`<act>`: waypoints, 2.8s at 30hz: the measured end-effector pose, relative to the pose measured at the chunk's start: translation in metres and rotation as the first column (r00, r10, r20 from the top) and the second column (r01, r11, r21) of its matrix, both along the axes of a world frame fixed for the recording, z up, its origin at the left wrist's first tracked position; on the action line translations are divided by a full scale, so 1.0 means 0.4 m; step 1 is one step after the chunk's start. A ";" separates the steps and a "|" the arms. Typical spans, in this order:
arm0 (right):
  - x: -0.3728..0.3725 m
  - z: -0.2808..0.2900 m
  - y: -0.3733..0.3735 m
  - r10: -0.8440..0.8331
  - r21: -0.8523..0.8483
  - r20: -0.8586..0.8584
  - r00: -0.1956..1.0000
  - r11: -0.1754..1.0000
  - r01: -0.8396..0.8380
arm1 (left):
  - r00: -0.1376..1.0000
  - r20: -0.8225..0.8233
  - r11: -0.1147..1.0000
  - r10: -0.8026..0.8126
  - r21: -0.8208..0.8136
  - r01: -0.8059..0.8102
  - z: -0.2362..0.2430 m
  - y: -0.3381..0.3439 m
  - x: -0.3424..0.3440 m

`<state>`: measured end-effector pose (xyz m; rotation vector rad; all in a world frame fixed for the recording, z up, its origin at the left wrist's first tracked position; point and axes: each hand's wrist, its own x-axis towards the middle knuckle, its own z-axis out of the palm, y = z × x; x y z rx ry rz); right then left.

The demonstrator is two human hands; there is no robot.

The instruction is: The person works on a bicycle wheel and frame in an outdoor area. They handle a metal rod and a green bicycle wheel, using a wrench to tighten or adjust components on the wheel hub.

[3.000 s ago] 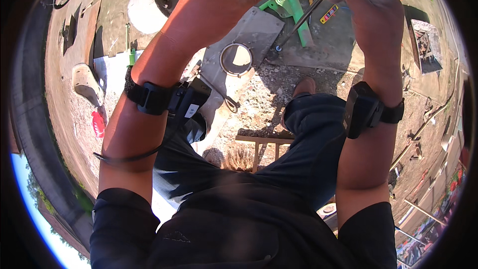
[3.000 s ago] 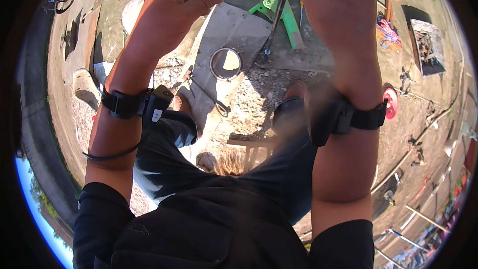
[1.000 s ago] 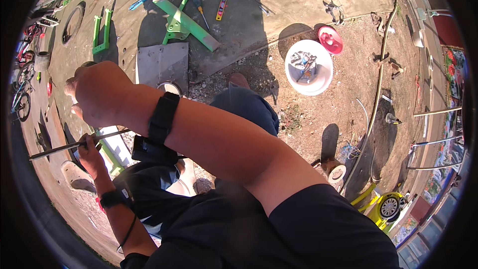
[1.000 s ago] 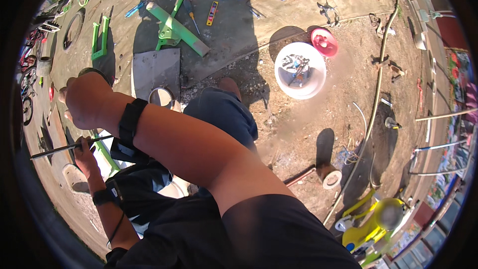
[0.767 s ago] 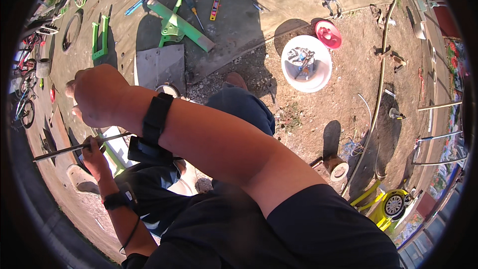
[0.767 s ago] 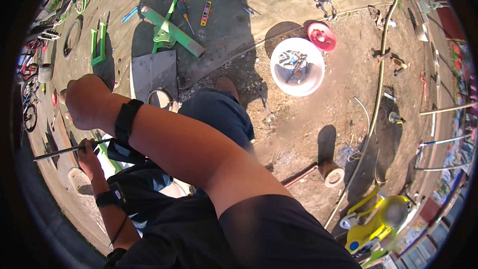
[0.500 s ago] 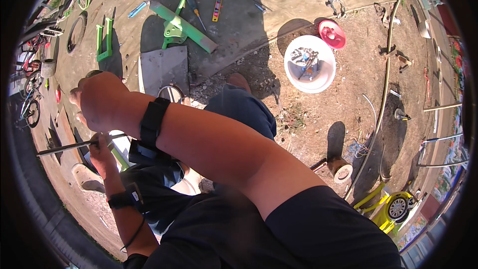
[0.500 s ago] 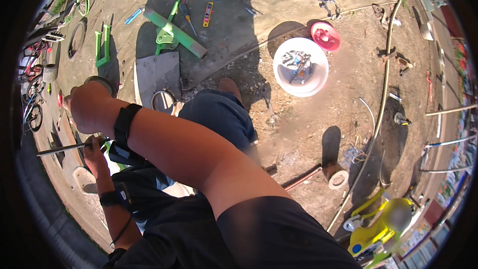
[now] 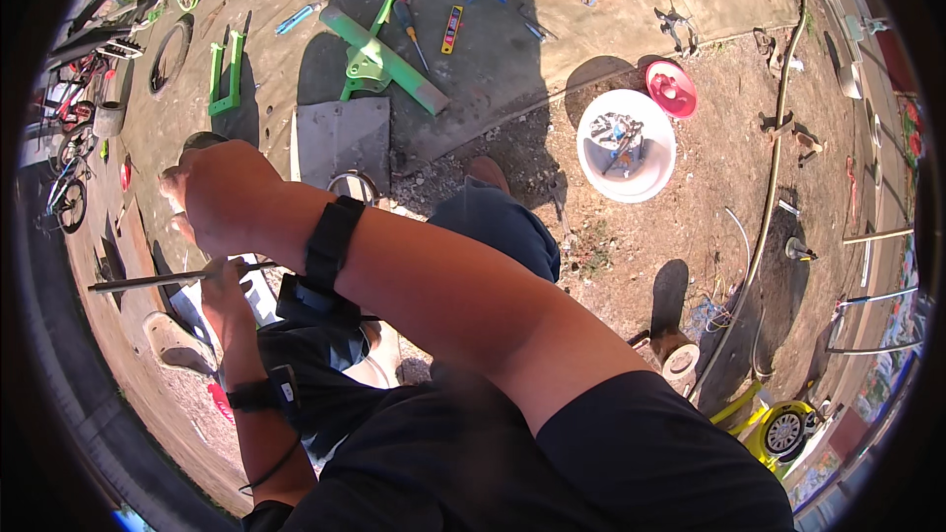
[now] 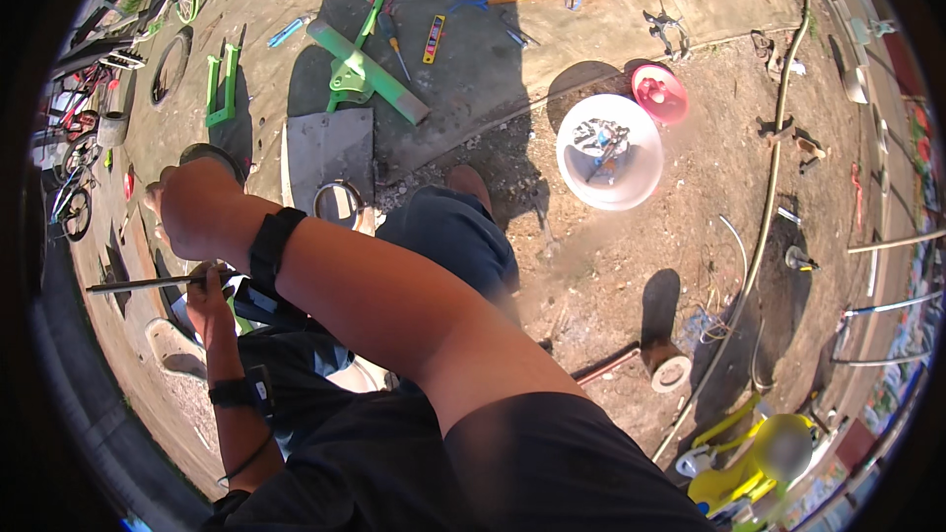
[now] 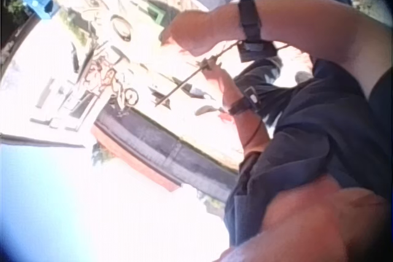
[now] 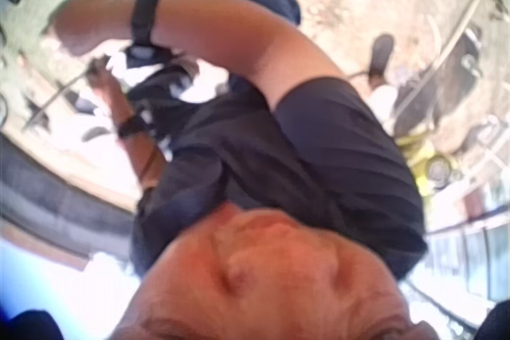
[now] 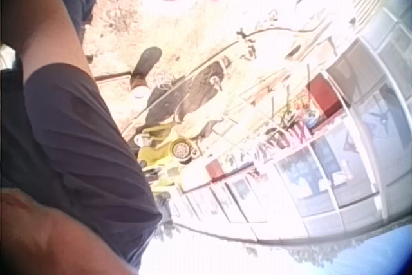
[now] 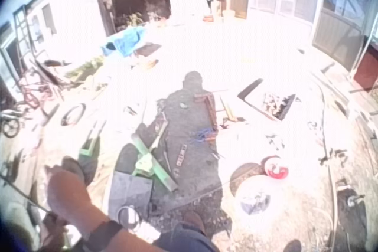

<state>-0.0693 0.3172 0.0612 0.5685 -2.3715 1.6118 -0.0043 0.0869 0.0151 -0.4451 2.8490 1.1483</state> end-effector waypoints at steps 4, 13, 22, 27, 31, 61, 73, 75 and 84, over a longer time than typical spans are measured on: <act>-0.004 -0.009 -0.007 -0.029 -0.011 -0.044 0.999 1.000 0.028 | 1.000 0.000 1.000 -0.009 0.010 0.009 -0.002 0.013 0.006; -0.017 -0.004 -0.016 0.030 0.065 0.011 0.999 0.997 -0.030 | 0.996 0.020 0.996 -0.082 -0.023 0.082 -0.006 0.029 0.013; -0.016 -0.005 -0.017 0.023 0.054 0.007 1.000 0.998 -0.023 | 0.991 0.048 0.990 -0.123 -0.070 0.126 0.009 0.064 0.017; -0.019 0.000 -0.021 0.028 0.073 0.019 0.999 0.997 -0.030 | 0.993 0.067 0.993 -0.097 -0.064 0.102 0.006 0.062 0.011; -0.011 0.019 0.017 0.007 0.018 -0.013 1.000 1.000 -0.007 | 0.995 0.071 0.996 -0.070 -0.054 0.074 0.016 0.093 0.009; 0.515 -1.070 1.006 -0.811 0.818 0.343 0.473 0.505 0.273 | 0.992 0.096 0.990 -0.077 -0.109 0.087 -0.025 0.107 -0.128; 0.450 -0.975 0.955 -0.878 0.837 0.422 0.225 0.472 0.275 | 0.989 0.123 0.984 -0.087 -0.142 0.104 -0.024 0.174 -0.159; 0.450 -0.977 0.958 -0.868 0.827 0.450 0.211 0.494 0.270 | 0.987 0.127 0.986 -0.095 -0.123 0.111 -0.026 0.170 -0.160; 0.454 -1.005 0.952 -0.841 0.793 0.492 0.227 0.540 0.283 | 0.989 0.101 0.989 -0.104 -0.096 0.114 -0.031 0.139 -0.158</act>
